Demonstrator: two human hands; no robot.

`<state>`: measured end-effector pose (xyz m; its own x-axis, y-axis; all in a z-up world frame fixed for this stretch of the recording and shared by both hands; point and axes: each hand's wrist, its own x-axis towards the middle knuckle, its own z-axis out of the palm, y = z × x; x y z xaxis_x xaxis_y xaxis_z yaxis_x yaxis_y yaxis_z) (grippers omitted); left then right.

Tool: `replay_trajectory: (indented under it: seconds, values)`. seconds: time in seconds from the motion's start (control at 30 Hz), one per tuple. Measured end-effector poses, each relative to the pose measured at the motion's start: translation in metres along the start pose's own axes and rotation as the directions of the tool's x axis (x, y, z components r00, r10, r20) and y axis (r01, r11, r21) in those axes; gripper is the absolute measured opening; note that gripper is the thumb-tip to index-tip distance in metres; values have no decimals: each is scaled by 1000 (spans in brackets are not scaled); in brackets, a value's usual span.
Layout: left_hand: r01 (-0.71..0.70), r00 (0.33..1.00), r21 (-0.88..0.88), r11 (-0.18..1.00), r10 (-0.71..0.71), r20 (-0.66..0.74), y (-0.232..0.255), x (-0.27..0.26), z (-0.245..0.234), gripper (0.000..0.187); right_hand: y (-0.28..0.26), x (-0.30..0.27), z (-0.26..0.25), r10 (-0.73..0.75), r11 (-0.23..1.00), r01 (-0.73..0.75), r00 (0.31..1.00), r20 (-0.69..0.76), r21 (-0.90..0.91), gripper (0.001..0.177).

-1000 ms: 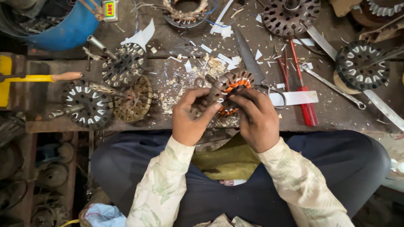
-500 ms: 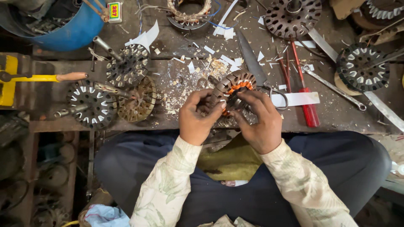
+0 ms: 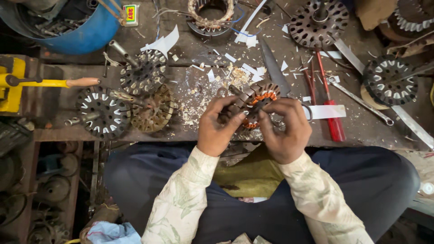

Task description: The person sits cross-legged on the floor and works on a motor armature. They use shears to cut small pieces of white insulating material and insert them into the slots of the armature. The person repeatedly cuts and places these pieces into the component.

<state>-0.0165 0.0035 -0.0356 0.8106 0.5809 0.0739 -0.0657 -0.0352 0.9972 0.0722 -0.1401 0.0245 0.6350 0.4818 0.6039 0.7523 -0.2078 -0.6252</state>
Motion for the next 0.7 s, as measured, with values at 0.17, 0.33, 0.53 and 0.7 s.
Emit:
replay_trajectory:
  seconds: [0.17,0.33,0.53,0.7]
  values:
    - [-38,999,25,999,37,10,4,2,0,40,1,-7,-4,31,999,-29,997,71,-30,22]
    - [-20,1000,79,997,18,23,14,3,0,41,-1,-12,-10,-3,992,11,998,69,-123,25]
    - [-101,995,128,987,99,18,16,3,0,42,-1,-17,-15,-38,993,50,993,113,-109,27]
    - [-150,989,157,976,150,10,14,4,1,37,-13,-23,-17,-288,958,270,907,306,99,30]
